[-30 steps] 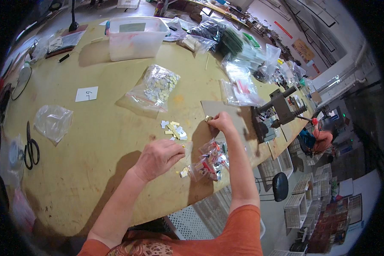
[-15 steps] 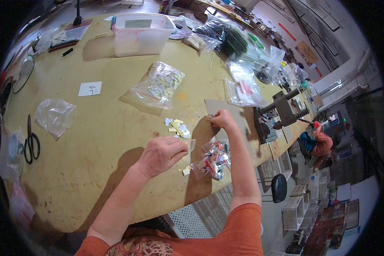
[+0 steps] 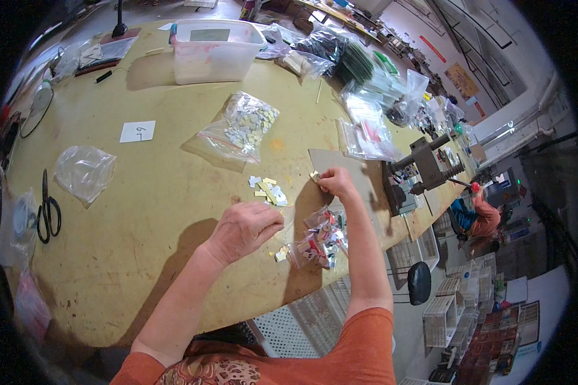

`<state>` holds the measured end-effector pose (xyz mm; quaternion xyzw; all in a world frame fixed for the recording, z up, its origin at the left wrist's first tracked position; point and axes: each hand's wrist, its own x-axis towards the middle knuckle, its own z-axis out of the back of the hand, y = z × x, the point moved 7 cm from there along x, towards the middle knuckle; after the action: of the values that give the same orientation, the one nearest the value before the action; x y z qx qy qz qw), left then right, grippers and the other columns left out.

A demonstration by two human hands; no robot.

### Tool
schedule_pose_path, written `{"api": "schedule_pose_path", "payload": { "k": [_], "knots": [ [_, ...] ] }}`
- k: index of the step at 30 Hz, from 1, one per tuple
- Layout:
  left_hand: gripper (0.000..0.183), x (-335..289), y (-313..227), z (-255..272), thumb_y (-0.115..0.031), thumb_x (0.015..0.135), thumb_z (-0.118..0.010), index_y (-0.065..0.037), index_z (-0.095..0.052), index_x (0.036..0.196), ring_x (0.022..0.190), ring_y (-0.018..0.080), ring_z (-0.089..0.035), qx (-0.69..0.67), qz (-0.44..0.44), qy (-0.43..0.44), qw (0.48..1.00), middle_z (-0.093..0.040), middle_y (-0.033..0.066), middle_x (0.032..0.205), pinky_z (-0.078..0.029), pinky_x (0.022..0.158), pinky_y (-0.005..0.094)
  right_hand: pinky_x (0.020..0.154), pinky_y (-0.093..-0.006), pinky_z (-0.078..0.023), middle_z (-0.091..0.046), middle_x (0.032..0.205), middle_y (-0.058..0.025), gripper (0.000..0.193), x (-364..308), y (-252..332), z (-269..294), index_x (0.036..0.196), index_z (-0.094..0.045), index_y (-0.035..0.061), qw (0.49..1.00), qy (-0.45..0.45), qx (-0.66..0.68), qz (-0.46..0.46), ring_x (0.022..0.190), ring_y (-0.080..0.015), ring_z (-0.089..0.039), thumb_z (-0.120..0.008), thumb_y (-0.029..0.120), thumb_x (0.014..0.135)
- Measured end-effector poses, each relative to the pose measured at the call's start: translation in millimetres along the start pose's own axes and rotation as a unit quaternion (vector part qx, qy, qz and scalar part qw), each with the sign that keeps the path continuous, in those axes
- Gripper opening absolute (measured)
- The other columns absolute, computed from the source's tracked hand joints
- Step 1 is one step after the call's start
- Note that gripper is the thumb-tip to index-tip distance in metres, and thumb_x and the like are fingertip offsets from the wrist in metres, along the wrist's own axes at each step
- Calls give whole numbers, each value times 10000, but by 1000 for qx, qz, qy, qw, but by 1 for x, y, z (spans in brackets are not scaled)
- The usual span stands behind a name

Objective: The person assembles small electronic components by hand, placing wires, connectors, and small parts into clear plastic bags on a workbench. The person moves between tables, gathers additional components, and continues bagging items.

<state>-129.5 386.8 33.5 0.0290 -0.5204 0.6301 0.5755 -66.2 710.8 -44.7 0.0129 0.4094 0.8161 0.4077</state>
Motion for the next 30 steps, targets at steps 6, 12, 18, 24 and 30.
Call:
{"api": "schedule_pose_path", "payload": {
  "k": [6, 12, 18, 24, 30],
  "knots": [
    [90, 1, 3, 0, -143, 794, -702, -91, -636, 829, 744, 250, -637, -16, 21, -6, 1000, -645, 65, 780, -513, 650, 361, 528, -216, -415, -645, 742, -10, 108, -49, 22, 18, 873, -656, 61, 973, -16, 231, 24, 599, -84, -562, -735, 109, 816],
    [96, 2, -1, 2, -102, 771, -717, -90, -645, 833, 748, 252, -639, -42, 21, -10, 999, -654, 66, 794, -518, 651, 359, 705, -228, -462, -657, 821, -7, 52, -138, 93, -22, 894, -655, 62, 908, 16, 392, 148, 745, -81, -590, -690, 51, 858],
    [107, 3, -6, 4, -45, 756, -718, -71, -654, 838, 758, 261, -649, -81, 20, -11, 996, -668, 78, 812, -527, 667, 364, 863, -278, -502, -676, 964, -41, 109, -188, 107, -60, 926, -660, 36, 897, -10, 383, 220, 921, -112, -629, -709, -7, 839],
    [108, 3, -7, 3, -36, 756, -711, -67, -659, 845, 754, 269, -646, -98, 12, -23, 995, -669, 90, 818, -526, 669, 368, 918, -373, -459, -624, 1163, -112, 169, -214, 124, -54, 954, -684, 69, 919, -148, -8, 366, 1081, -243, -583, -731, 32, 796],
    [108, 1, -2, 1, -58, 751, -719, -79, -660, 839, 747, 271, -632, -63, 6, 6, 998, -651, 78, 790, -517, 656, 368, 1014, -437, -401, -610, 1193, -156, 165, -229, 137, -66, 996, -685, 62, 896, -74, -163, 407, 1201, -345, -516, -659, 156, 863]
  ]
}}
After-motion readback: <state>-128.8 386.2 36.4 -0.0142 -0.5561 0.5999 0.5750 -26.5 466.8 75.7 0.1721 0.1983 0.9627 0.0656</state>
